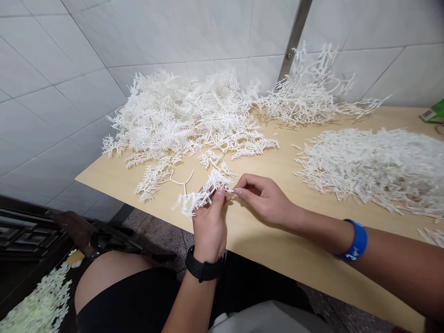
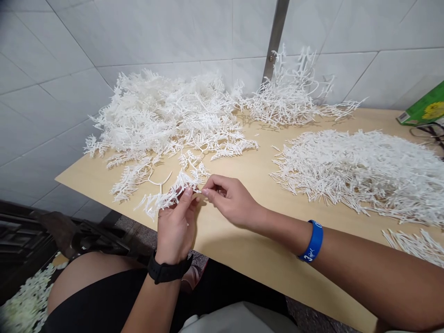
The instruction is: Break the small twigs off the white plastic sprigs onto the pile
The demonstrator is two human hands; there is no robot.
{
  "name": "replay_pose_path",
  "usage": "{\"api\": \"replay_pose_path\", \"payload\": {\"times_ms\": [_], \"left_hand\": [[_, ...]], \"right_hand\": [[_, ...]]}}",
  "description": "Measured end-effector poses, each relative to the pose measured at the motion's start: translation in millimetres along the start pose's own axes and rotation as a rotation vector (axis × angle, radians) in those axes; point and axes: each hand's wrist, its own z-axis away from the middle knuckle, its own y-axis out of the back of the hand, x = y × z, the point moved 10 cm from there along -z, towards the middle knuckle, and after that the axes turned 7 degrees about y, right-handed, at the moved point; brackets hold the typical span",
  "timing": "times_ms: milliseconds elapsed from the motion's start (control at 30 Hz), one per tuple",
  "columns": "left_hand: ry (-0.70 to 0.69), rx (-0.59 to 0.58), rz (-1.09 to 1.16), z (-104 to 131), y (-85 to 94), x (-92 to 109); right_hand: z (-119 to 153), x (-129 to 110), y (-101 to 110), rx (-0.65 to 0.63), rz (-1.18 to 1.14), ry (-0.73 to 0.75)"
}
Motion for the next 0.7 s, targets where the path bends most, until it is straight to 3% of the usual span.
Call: {"api": "replay_pose_path", "payload": {"times_ms": [100,267,533,700], "left_hand": [[0.047,-0.005,0.170,-3,-2.0,3],[0.145,0.092,0.346,-13,11.4,2],[0.102,0.012,0.188,-9,0.7,2],[0.091,-0.037,0.031,-6,-2.6,-2]], "right_hand": [[3,-13,-3,-0.019,0.121,0.090],[14,-35,-13,-0.079,0.344,0.293],[2,-4,12,0.048,0.529,0.135],[2,-17,15,0.112,0.410,0.169]]}}
